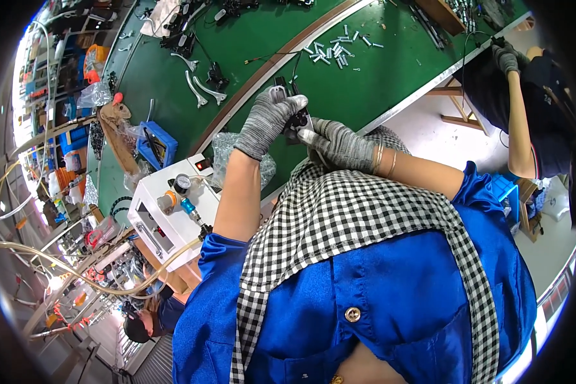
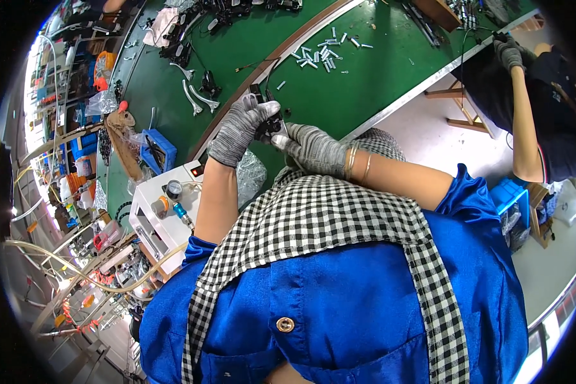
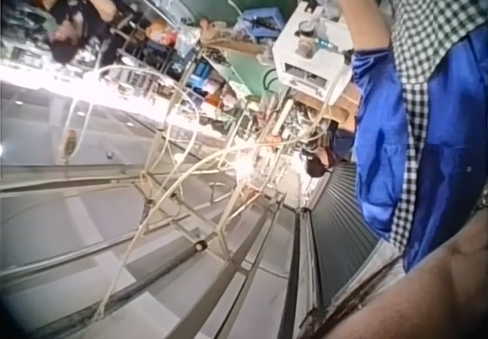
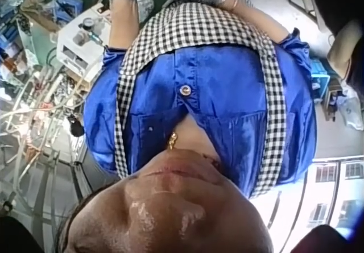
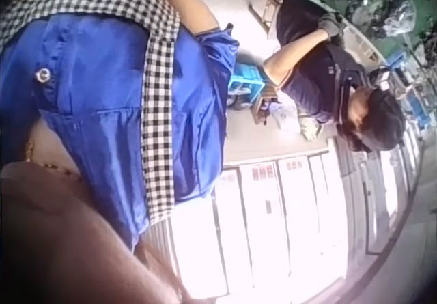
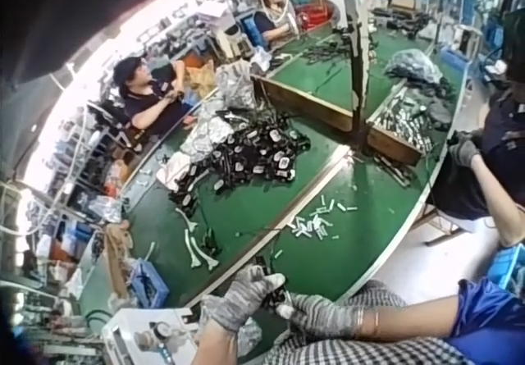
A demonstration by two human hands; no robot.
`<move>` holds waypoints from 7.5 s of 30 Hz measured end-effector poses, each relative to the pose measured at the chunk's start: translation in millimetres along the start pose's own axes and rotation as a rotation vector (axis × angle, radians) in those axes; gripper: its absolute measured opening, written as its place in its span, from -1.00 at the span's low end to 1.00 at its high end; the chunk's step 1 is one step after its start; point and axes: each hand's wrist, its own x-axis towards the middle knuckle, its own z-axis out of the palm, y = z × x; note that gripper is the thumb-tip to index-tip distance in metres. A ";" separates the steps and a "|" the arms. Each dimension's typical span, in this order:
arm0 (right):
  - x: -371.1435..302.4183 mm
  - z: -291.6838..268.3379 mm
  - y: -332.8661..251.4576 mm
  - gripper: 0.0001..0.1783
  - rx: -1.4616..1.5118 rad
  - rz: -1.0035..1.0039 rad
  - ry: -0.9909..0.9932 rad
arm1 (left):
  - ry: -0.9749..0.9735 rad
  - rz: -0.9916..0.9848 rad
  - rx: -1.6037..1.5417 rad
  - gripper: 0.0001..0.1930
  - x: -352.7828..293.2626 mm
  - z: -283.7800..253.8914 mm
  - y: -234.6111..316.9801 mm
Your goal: Assembling small mechanical components at a factory workbench using hand tools.
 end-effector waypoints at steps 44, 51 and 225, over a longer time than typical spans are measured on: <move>-27.9 -13.6 -40.3 -0.85 -0.337 -0.507 0.347 | -0.038 -0.038 0.078 -0.69 -14.5 -1.8 12.1; -21.3 -8.7 -39.9 -0.83 -0.471 -0.408 0.303 | -0.034 -0.010 0.180 -0.69 -12.8 -3.2 11.0; 32.3 -9.0 -8.8 -0.66 -0.740 -0.259 0.197 | 0.341 -0.070 -0.721 -0.87 23.6 -49.6 7.6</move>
